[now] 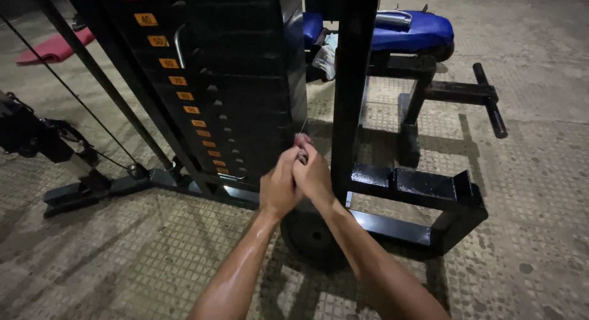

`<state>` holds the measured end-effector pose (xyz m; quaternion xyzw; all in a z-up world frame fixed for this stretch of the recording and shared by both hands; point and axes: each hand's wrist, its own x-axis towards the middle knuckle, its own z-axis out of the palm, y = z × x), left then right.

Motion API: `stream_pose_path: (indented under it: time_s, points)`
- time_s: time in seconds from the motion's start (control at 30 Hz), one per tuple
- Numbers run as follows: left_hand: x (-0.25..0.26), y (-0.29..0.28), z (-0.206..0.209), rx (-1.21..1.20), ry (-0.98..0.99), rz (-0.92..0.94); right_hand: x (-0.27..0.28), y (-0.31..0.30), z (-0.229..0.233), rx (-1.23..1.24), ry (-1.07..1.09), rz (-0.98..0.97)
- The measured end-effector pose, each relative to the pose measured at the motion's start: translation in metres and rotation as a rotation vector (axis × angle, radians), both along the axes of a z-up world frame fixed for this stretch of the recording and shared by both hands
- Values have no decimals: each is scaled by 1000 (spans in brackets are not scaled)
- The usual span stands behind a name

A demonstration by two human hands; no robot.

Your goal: Cleaning a gym machine, a weight plate, and a lifting belt with a cloth.

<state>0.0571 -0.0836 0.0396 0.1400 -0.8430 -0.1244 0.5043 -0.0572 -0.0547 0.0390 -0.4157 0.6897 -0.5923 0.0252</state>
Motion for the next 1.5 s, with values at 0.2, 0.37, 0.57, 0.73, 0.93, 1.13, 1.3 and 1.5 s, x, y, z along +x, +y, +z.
stream_pose_path:
  time_s: [0.2,0.37,0.57,0.73,0.93,1.13,1.3,1.5]
  points:
    - [3,7,11,145,-102,-1,-5,-13,-31,-225,148,-48]
    - [-4,9,-1,120,-240,44,-38,-22,-74,42,-202,222]
    - [-2,12,18,-91,70,-15,-4,3,3,-198,65,82]
    - [-3,14,17,-70,-15,18,-23,-21,-34,-345,52,94]
    - [-6,17,8,57,-206,60,-39,-20,-57,3,-151,298]
    - [0,22,25,-142,110,5,-12,-16,-29,-417,183,101]
    - [4,15,16,-111,46,12,-7,-15,-35,-393,-161,296]
    - [4,28,1,5,143,1,32,27,13,-109,-413,241]
